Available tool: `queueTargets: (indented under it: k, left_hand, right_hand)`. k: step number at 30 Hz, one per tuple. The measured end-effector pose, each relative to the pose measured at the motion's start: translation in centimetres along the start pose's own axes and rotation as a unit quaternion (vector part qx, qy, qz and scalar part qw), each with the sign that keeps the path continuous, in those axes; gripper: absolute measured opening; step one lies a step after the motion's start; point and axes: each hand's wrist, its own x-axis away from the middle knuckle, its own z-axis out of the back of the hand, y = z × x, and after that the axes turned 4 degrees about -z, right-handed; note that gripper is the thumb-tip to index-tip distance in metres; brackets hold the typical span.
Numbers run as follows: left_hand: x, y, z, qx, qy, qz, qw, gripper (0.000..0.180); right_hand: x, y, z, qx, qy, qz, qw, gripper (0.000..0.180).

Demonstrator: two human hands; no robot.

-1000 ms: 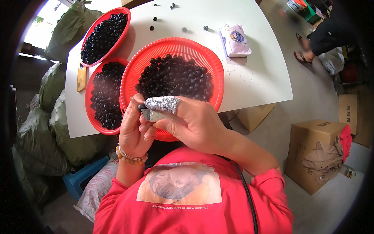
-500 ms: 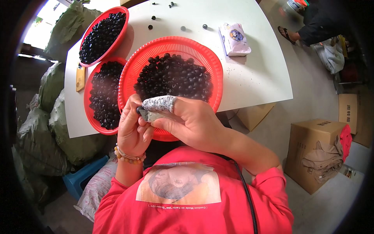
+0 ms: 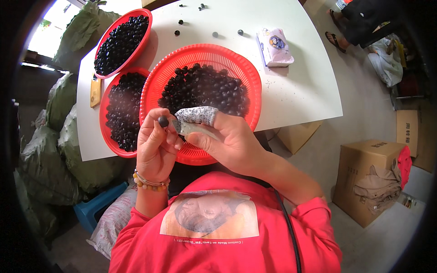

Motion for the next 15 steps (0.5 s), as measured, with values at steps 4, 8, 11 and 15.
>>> queueTargets:
  k: [4, 8, 11, 15]
  left_hand:
    - [0.19, -0.14, 0.41, -0.043, 0.0, -0.002, 0.999, 0.021]
    - [0.3, -0.16, 0.1, -0.086, 0.011, -0.026, 0.996, 0.02]
    - [0.36, -0.25, 0.14, -0.115, 0.022, -0.05, 0.992, 0.018]
    - [0.38, -0.3, 0.26, -0.156, 0.016, -0.076, 0.985, 0.016]
  right_hand:
    - [0.02, -0.4, -0.19, -0.013, -0.012, -0.002, 1.0, 0.028]
    - [0.06, -0.2, -0.28, 0.023, 0.002, 0.006, 1.0, 0.029]
    - [0.02, -0.17, -0.32, 0.049, 0.008, 0.017, 0.999, 0.029]
    - [0.02, 0.04, -0.22, 0.075, 0.015, 0.024, 0.997, 0.028]
